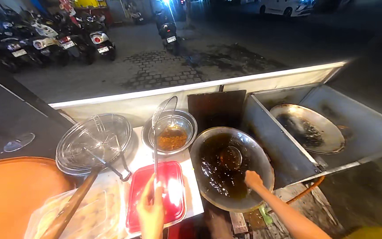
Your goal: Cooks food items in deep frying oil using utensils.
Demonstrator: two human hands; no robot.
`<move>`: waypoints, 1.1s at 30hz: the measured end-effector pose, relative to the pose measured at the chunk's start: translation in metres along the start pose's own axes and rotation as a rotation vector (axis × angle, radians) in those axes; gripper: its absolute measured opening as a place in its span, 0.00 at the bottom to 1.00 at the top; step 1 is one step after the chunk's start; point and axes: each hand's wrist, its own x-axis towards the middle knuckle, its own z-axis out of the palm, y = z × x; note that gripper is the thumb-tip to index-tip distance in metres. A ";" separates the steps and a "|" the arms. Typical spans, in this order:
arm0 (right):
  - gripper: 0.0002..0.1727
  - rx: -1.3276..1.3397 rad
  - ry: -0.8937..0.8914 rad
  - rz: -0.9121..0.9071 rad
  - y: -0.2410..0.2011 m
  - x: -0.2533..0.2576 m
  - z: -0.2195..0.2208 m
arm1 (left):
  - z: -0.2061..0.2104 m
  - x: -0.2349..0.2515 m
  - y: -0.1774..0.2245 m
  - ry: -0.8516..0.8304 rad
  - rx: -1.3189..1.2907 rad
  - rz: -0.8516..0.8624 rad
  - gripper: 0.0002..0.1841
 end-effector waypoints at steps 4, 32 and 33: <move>0.25 0.169 -0.056 -0.002 -0.033 0.007 0.025 | 0.001 0.001 -0.001 -0.001 0.015 0.009 0.21; 0.21 0.922 -0.012 -0.068 0.022 -0.010 0.040 | -0.012 0.016 0.011 0.044 0.028 0.060 0.19; 0.21 0.950 0.005 -0.066 0.028 -0.010 0.041 | -0.012 0.016 0.011 0.042 0.022 0.060 0.19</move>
